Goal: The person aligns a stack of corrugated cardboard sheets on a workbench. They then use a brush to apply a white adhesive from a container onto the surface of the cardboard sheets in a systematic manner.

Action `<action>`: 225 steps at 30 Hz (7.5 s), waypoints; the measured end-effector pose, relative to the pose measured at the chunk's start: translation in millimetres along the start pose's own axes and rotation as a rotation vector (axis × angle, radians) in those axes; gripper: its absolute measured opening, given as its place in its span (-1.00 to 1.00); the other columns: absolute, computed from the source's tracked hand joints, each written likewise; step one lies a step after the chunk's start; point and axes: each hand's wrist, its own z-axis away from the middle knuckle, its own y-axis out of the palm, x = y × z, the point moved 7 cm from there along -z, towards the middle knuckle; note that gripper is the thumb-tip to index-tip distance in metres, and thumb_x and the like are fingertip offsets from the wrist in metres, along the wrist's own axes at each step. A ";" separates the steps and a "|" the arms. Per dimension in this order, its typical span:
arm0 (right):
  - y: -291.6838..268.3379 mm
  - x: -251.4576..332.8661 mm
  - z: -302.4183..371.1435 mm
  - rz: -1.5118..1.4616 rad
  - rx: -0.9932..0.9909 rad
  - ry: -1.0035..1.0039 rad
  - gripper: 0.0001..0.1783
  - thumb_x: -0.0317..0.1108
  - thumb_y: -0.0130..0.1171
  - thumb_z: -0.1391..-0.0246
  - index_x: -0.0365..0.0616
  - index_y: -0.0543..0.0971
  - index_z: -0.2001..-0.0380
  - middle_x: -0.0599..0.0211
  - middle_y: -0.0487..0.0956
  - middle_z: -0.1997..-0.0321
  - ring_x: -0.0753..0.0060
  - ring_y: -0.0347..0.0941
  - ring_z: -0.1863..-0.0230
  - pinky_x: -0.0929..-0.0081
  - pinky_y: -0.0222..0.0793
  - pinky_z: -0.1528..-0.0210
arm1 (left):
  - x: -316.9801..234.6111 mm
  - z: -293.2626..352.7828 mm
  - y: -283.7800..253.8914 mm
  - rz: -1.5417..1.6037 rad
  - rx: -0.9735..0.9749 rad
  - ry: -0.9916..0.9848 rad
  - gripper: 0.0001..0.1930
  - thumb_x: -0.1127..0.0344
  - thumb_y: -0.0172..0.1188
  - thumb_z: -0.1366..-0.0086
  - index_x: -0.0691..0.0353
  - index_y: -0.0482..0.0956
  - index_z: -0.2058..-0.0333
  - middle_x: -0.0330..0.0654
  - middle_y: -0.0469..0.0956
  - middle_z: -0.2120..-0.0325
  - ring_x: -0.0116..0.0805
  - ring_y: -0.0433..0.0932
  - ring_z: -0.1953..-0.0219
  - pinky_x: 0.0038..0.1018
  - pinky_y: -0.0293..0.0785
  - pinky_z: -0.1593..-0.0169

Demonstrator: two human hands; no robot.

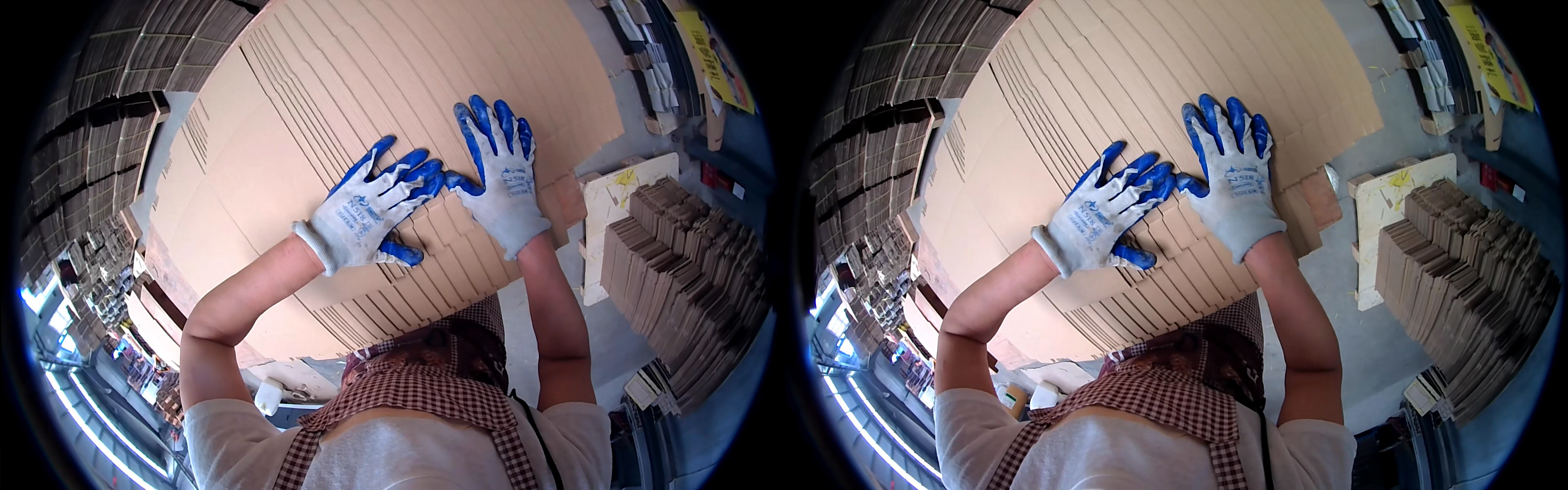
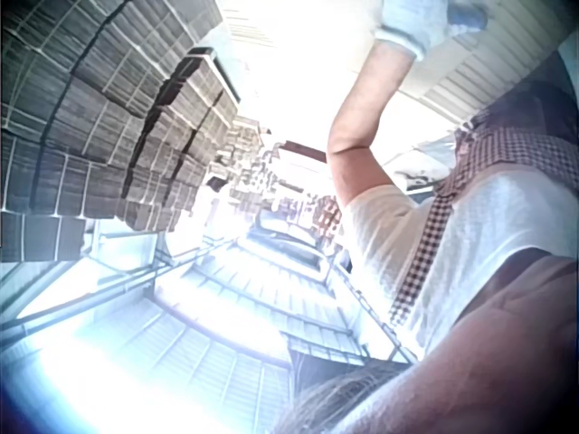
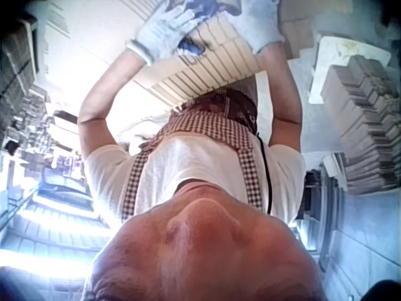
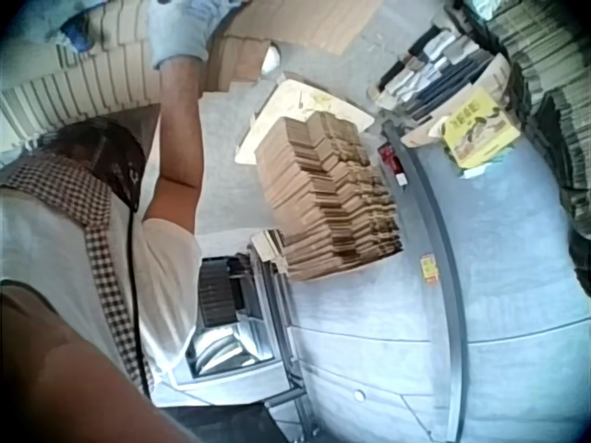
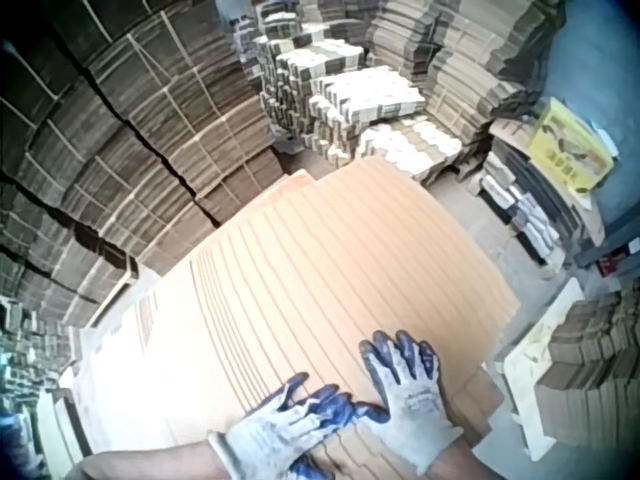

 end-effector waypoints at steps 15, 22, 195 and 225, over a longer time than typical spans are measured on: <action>-31.7 -39.0 35.8 -0.639 -0.353 0.213 -0.41 -0.30 0.28 -0.07 -0.08 0.43 -0.19 0.17 0.44 -0.22 0.14 0.36 -0.22 0.22 0.24 -0.29 | 92.7 -2.8 -93.6 -0.129 -0.454 -0.178 -0.31 -0.05 0.15 -0.29 0.22 0.31 -0.28 -0.03 0.32 -0.28 -0.08 0.16 -0.39 -0.10 -0.09 -0.44; -15.8 -48.2 124.8 -0.710 0.280 0.624 -0.66 -0.23 0.28 -0.09 -0.19 0.58 0.12 0.20 0.66 0.32 0.15 0.62 0.29 0.25 0.51 0.17 | 257.1 -52.1 -123.7 -0.192 -0.397 -0.760 -0.08 -0.39 0.01 -0.25 0.22 0.17 -0.35 0.06 0.18 -0.35 0.05 0.07 -0.41 -0.23 -0.03 -0.43; 27.7 78.2 25.6 0.046 0.008 0.060 0.00 0.15 0.33 0.10 0.08 0.21 -0.39 0.23 0.06 -0.49 -0.10 -0.16 -0.50 -0.27 -0.33 -0.45 | 31.1 77.5 -14.9 -0.098 -0.047 -0.174 -0.01 -0.51 -0.17 -0.16 0.17 0.21 -0.34 -0.06 0.17 -0.36 -0.06 0.07 -0.43 -0.02 -0.18 -0.47; 29.3 76.8 22.9 0.050 0.002 0.063 0.03 0.12 0.39 0.15 0.07 0.22 -0.39 0.22 0.08 -0.48 -0.11 -0.11 -0.49 -0.26 -0.32 -0.45 | 19.4 50.0 -19.6 -0.130 -0.233 0.085 -0.78 0.29 0.22 0.02 -0.03 0.65 0.32 -0.33 0.50 0.28 -0.33 0.50 0.09 0.15 0.16 -0.36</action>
